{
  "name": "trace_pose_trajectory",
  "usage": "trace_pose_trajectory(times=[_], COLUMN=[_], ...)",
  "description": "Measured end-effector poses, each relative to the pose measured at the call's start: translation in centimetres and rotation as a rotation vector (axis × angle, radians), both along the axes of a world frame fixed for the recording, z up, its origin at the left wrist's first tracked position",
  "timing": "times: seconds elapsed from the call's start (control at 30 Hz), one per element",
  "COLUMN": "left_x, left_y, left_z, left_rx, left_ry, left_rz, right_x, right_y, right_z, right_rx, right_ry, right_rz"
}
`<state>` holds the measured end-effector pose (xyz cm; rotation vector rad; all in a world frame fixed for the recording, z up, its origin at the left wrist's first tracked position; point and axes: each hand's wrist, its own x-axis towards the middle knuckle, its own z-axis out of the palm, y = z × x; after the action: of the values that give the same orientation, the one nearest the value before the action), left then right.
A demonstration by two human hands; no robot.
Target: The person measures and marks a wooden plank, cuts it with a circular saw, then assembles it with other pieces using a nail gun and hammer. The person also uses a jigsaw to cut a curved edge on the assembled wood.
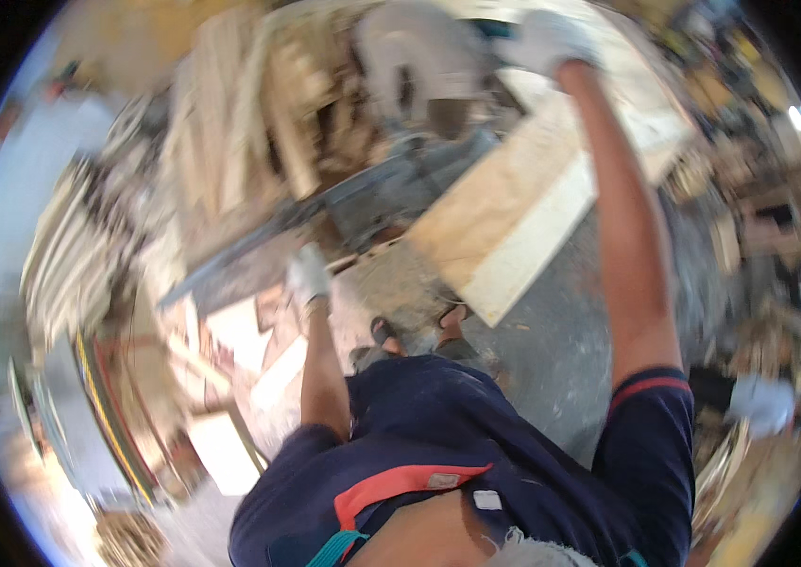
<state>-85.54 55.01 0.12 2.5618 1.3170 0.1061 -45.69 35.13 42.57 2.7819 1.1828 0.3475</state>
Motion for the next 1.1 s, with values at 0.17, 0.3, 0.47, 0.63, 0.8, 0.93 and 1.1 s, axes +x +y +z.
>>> trace_pose_trajectory(times=[0.17, 0.3, 0.47, 0.63, 0.8, 0.93, 1.1], left_x=[2.1, 2.8, 4.4, 2.9, -0.3, -0.8, 0.7], left_y=[-1.2, -0.7, -0.2, 0.7, 2.7, 6.3, 11.2], left_z=[4.4, 3.1, -1.2, -2.5, 1.5, 5.4, 7.1], left_rx=[-0.081, -0.046, -0.232, -1.449, -0.134, 0.474, 0.048], left_ry=[-0.404, -0.24, -0.663, -1.294, -0.635, -0.353, -0.195], left_rz=[0.309, 0.259, 0.516, 0.904, 0.409, 0.007, -0.333], right_x=[-0.4, -1.2, -1.4, -0.9, -2.2, -4.3, -4.0], right_y=[-0.6, -0.9, -1.2, -1.4, -3.1, -4.8, -4.7], right_z=[1.6, 1.9, 1.7, 2.1, 1.0, -1.8, -2.0], right_rx=[-0.01, 0.126, 0.106, 0.161, 0.348, 0.503, 0.486], right_ry=[-0.081, -0.135, -0.156, -0.151, -0.169, -0.229, -0.255], right_rz=[0.003, -0.028, -0.054, -0.054, -0.041, -0.109, -0.157])
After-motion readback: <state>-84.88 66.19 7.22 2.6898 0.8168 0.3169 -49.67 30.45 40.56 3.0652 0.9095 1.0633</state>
